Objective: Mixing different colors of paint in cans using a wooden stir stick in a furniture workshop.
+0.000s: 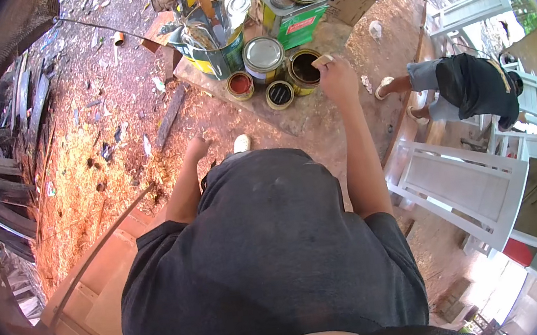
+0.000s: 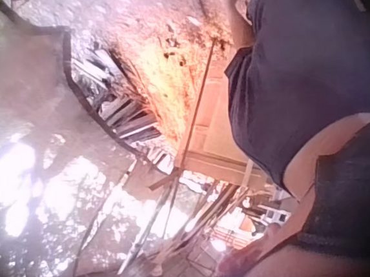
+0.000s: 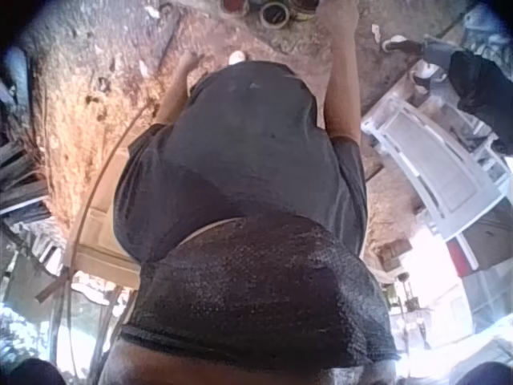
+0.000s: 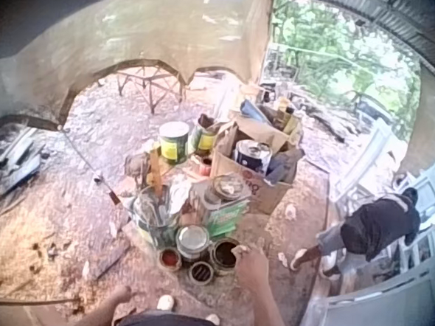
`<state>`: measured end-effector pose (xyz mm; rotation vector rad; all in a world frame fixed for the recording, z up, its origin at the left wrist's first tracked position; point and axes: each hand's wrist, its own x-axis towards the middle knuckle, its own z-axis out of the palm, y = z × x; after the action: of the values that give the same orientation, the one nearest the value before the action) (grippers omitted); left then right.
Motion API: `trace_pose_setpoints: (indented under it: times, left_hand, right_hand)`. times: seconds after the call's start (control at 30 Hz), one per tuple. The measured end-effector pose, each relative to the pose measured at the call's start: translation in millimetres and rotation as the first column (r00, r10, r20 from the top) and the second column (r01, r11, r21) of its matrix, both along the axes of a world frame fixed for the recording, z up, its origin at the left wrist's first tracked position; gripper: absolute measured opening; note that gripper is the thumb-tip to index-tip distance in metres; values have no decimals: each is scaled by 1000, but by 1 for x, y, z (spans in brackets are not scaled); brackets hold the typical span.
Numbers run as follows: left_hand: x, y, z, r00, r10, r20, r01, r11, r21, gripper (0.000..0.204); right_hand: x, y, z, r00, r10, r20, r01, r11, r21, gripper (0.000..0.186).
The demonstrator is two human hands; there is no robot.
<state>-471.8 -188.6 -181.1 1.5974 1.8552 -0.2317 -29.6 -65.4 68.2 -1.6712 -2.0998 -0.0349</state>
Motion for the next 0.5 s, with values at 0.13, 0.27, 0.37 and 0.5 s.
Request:
trace_pose_setpoints:
  times: [0.13, 0.27, 0.37, 0.5]
  left_hand:
    - [-8, -6, -16, 978, 188, 86, -196, 977, 87, 52]
    - [-21, 2, -40, 999, 37, 36, -37, 999, -5, 33]
    - [-48, -21, -68, 999, -33, -33, 34, 999, 30, 39]
    - [-20, 3, -35, 991, 12, 131, -3, 998, -70, 49]
  right_hand:
    - [-13, 6, -4, 998, -40, -38, 33, 986, -165, 23]
    - [0, 19, -19, 987, -136, -81, 111, 961, -253, 21]
    - [-7, 14, -3, 983, -120, -138, 92, 977, -195, 19]
    - [14, 7, -22, 1000, 6, 2, -5, 972, -235, 24]
